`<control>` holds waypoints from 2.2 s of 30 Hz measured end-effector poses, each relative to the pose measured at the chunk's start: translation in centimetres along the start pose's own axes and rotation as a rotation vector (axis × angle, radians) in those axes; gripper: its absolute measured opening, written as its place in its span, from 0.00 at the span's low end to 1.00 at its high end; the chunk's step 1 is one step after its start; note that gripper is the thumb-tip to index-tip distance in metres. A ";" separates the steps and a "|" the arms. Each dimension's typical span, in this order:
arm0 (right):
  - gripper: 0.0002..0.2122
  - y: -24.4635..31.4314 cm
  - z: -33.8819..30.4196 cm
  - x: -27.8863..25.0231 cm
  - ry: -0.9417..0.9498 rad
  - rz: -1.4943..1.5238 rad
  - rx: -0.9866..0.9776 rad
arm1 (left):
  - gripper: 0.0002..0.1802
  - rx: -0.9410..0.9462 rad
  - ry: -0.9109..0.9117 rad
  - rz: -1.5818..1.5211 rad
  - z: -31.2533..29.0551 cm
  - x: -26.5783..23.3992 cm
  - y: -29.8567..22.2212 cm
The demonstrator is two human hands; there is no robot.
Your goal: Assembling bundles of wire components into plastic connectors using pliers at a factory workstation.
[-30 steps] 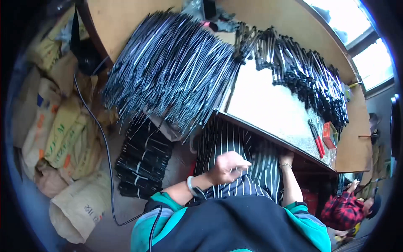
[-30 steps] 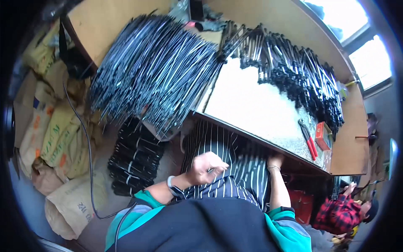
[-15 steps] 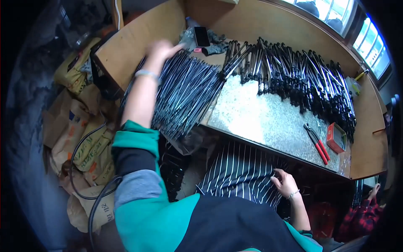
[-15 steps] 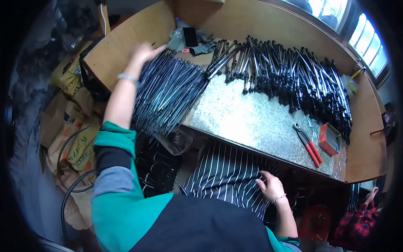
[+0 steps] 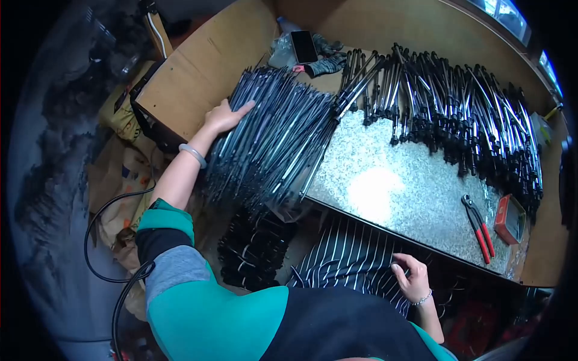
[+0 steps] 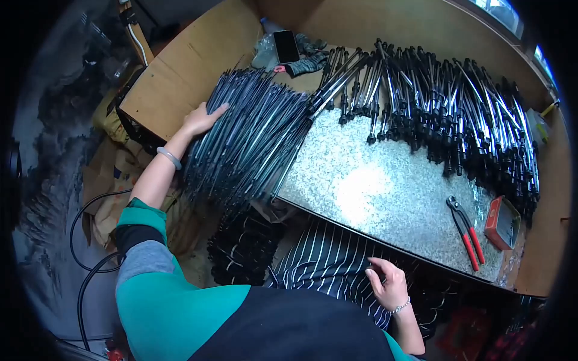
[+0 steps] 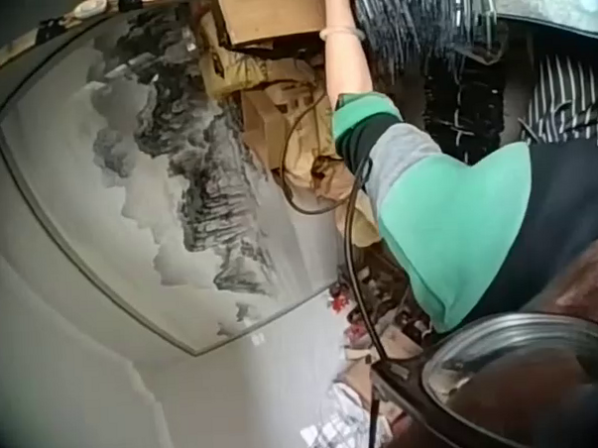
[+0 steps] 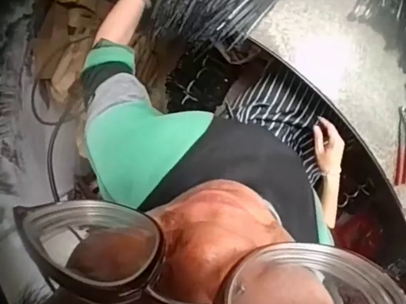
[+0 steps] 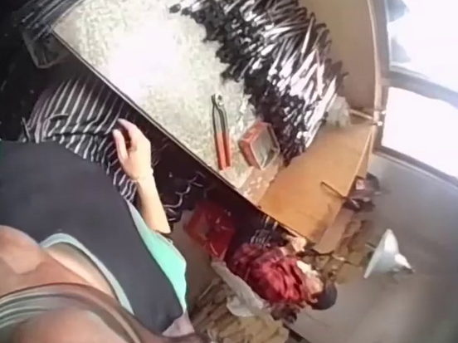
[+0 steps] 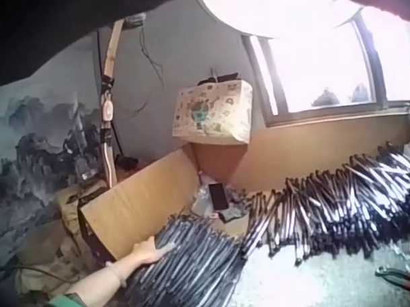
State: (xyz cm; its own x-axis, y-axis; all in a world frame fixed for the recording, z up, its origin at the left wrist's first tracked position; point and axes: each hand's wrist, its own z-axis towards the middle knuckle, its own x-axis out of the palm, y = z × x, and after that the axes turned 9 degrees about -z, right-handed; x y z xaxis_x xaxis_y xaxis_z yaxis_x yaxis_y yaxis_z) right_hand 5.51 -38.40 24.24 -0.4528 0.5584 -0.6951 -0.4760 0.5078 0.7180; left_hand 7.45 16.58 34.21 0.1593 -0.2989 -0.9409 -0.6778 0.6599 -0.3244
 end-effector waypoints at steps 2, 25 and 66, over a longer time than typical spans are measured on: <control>0.10 1.1 1.3 -0.5 0.013 -0.010 -0.033 | 0.60 -0.006 -0.038 0.025 -0.9 1.5 -1.9; 0.07 5.2 2.6 -5.6 -0.244 -0.301 -0.315 | 0.47 0.185 -0.205 0.227 -5.1 4.4 0.6; 0.07 4.8 4.0 -2.2 -0.149 -0.175 -0.171 | 0.33 -0.046 -0.877 -1.681 -11.5 10.5 16.3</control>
State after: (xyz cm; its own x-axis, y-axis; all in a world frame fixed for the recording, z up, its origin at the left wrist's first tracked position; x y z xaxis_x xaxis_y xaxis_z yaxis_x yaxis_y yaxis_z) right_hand 7.23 -34.56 29.31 -0.2434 0.5686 -0.7858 -0.6628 0.4940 0.5628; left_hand -10.20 16.28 20.14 0.8430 -0.1277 0.5225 0.5337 0.0768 -0.8422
